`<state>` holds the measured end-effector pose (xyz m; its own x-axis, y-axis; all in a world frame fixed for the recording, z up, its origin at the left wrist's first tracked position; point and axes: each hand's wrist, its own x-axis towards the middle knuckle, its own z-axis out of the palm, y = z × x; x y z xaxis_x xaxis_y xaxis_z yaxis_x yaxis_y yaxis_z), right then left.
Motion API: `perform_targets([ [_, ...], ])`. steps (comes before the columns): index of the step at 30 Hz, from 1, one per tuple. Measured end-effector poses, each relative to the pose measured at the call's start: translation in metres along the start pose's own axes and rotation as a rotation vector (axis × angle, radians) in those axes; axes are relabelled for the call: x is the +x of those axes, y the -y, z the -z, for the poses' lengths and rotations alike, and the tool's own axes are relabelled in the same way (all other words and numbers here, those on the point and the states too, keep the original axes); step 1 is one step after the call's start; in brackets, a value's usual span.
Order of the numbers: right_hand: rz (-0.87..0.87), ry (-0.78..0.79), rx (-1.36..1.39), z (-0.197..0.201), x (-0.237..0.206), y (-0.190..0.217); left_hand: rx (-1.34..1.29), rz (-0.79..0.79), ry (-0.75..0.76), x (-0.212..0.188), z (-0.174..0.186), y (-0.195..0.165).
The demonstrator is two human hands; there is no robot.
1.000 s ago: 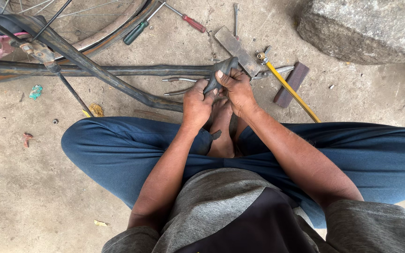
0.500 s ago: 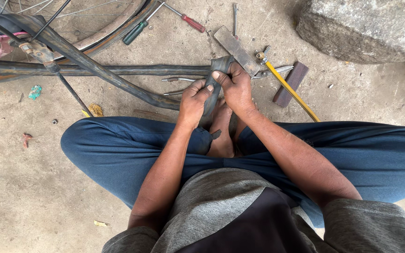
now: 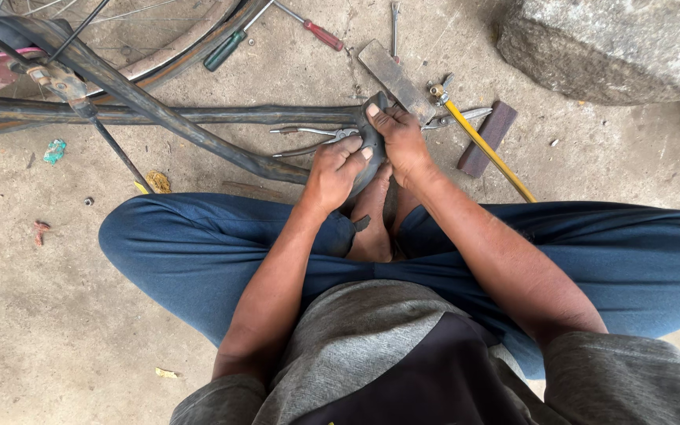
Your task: The person sits on the ground next to an upside-down bicycle and works on a removed inner tube. They hold and turn the tube, scrape and rub the puncture area by hand, then pick up small hand tools including pliers and a small metal tool to work on the tube section.
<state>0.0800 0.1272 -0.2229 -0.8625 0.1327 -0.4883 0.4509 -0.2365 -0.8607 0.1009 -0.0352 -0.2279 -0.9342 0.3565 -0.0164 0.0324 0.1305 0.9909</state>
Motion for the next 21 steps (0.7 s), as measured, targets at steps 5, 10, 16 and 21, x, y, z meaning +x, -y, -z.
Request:
perform_targets([
  [5, -0.037, 0.023, 0.129, 0.001, 0.002, -0.001, -0.239, 0.031, -0.027, 0.001, -0.003, 0.006],
  [10, 0.351, -0.182, -0.320, -0.004, -0.010, 0.001, -0.186, 0.090, -0.106, 0.005, 0.004, 0.009],
  [16, 0.902, -0.027, -0.904, 0.007, -0.024, 0.027, -0.183, 0.080, -0.213, 0.008, 0.007, 0.015],
  [21, 0.823, 0.386, -1.019, 0.007, -0.026, 0.044, -0.261, -0.053, -0.109, 0.006, 0.018, 0.019],
])
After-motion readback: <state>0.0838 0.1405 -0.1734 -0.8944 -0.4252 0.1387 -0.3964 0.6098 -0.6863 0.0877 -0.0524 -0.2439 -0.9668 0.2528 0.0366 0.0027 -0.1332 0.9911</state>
